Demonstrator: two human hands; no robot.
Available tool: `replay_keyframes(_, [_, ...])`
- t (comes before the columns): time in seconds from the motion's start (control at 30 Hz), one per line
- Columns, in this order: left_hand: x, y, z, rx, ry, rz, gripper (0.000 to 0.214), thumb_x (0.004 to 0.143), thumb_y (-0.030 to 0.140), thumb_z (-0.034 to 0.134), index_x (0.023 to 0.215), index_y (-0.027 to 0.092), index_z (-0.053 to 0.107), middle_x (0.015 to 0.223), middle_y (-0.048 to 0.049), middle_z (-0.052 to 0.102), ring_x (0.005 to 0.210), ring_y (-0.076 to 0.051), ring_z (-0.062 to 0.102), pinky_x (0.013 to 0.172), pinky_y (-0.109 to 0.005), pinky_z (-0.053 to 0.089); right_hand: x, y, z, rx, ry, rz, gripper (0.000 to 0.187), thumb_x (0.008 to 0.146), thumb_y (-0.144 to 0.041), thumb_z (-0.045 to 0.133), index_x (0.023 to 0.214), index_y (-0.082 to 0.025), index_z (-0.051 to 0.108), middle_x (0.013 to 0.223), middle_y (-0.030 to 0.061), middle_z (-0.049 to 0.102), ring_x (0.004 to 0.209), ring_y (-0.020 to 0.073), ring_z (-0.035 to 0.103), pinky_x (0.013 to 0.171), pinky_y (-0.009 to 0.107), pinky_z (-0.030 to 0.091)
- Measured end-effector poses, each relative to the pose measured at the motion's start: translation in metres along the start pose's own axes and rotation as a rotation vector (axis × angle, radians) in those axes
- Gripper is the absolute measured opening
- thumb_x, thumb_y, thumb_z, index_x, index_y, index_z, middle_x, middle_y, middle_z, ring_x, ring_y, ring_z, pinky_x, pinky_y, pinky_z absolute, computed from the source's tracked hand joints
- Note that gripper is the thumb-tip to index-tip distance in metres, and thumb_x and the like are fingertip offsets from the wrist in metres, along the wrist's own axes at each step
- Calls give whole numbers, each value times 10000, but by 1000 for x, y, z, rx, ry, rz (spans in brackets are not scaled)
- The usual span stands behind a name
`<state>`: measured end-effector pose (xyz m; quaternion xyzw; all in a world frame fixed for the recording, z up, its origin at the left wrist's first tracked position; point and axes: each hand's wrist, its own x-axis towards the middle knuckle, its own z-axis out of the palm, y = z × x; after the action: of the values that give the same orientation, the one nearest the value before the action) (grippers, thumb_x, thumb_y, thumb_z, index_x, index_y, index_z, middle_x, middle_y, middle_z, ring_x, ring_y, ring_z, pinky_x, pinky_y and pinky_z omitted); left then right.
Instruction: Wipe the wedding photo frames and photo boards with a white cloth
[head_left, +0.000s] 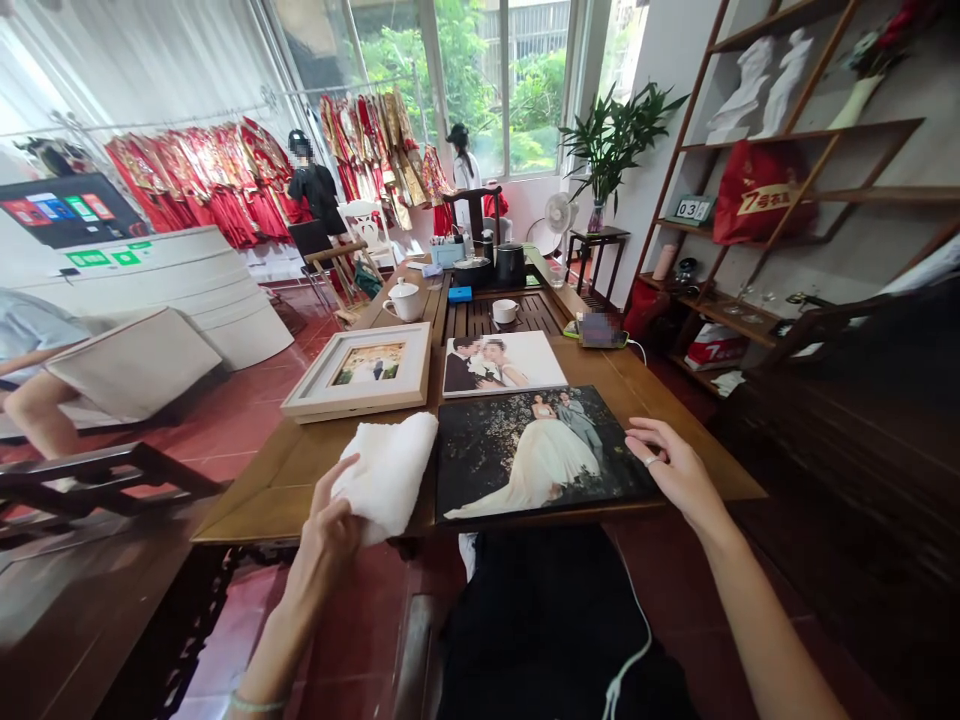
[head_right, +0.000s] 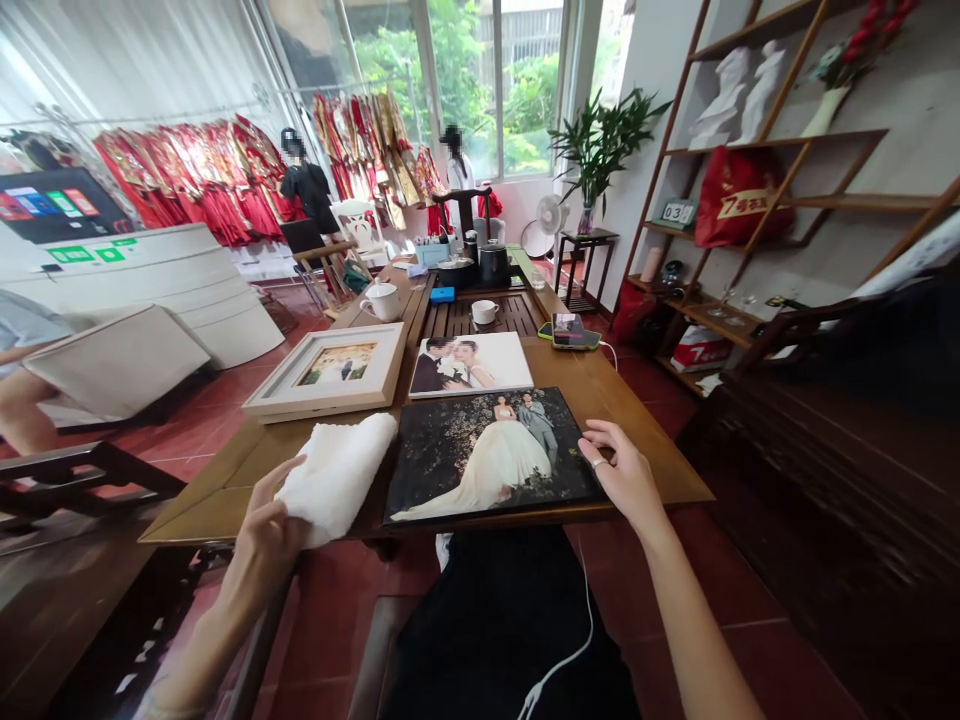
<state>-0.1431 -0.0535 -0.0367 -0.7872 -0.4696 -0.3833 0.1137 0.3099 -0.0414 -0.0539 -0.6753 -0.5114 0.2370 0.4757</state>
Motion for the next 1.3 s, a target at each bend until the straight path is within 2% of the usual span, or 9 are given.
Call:
replay_keyframes(0.17, [-7, 13, 7, -39, 177, 41, 229, 805, -9, 498, 712, 182, 583, 1444, -37, 440, 1164, -221, 590, 800, -297, 564, 6, -12, -1, 165, -31, 138, 424, 765, -447, 617, 1123, -225, 572, 1040, 122, 706, 1030, 280, 653, 897, 424, 496])
replay_keyframes(0.37, [-14, 14, -3, 11, -64, 262, 196, 809, 89, 618, 928, 239, 659, 1518, -80, 338, 1310, -319, 456, 974, -481, 493, 11, -12, 6, 197, -41, 34, 382, 733, -434, 663, 1050, -226, 620, 1095, 117, 691, 1020, 270, 656, 874, 407, 528])
replay_keyframes(0.5, [-15, 6, -8, 198, -113, 321, 159, 797, 181, 674, 943, 191, 609, 1386, -206, 483, 1218, -351, 535, 883, -460, 521, 17, -9, 10, -14, -79, -123, 350, 755, -426, 634, 1045, -230, 636, 1079, 97, 687, 918, 240, 657, 803, 394, 537])
replay_keyframes(0.67, [-11, 6, -6, 264, 177, 277, 243, 773, -9, 595, 913, 189, 580, 1211, -158, 621, 1061, -242, 643, 790, -300, 535, 25, -6, 6, -195, -64, -238, 338, 777, -418, 588, 1024, -200, 661, 823, 65, 663, 576, 151, 549, 597, 326, 507])
replay_keyframes(0.77, [2, 25, -2, 202, 294, 183, 272, 741, -29, 622, 920, 173, 589, 1323, -173, 553, 1157, -265, 595, 866, -321, 523, 27, -4, 5, -232, -53, -273, 306, 789, -412, 573, 985, -197, 669, 779, 50, 636, 526, 134, 501, 567, 315, 487])
replay_keyframes(0.87, [19, 50, 6, 78, 302, 268, 257, 756, -20, 605, 921, 177, 591, 1317, -154, 568, 1208, -287, 559, 930, -392, 503, 31, -4, 7, -224, -51, -306, 277, 785, -413, 579, 941, -202, 666, 828, 67, 655, 630, 166, 574, 581, 310, 492])
replay_keyframes(1.0, [33, 74, 23, 23, 241, 338, 192, 825, 6, 527, 891, 179, 577, 1239, -144, 628, 1203, -265, 561, 890, -384, 504, 38, -6, 11, -204, -44, -277, 343, 760, -479, 610, 954, -199, 658, 799, 56, 636, 602, 158, 577, 585, 317, 508])
replay_keyframes(1.13, [33, 79, 37, 14, 42, 340, 171, 871, 33, 472, 849, 174, 565, 1234, -153, 636, 1209, -258, 554, 882, -387, 496, 39, -7, 16, -187, -43, -251, 482, 763, -525, 613, 1122, -203, 617, 906, 61, 615, 563, 124, 564, 597, 319, 524])
replay_keyframes(1.3, [30, 72, 46, -40, -28, 305, 225, 888, 35, 417, 789, 181, 557, 1248, -130, 632, 1220, -242, 540, 903, -400, 489, 32, -14, 17, -115, -26, -287, 448, 762, -494, 636, 1126, -233, 627, 1311, 124, 490, 999, 244, 635, 720, 354, 583])
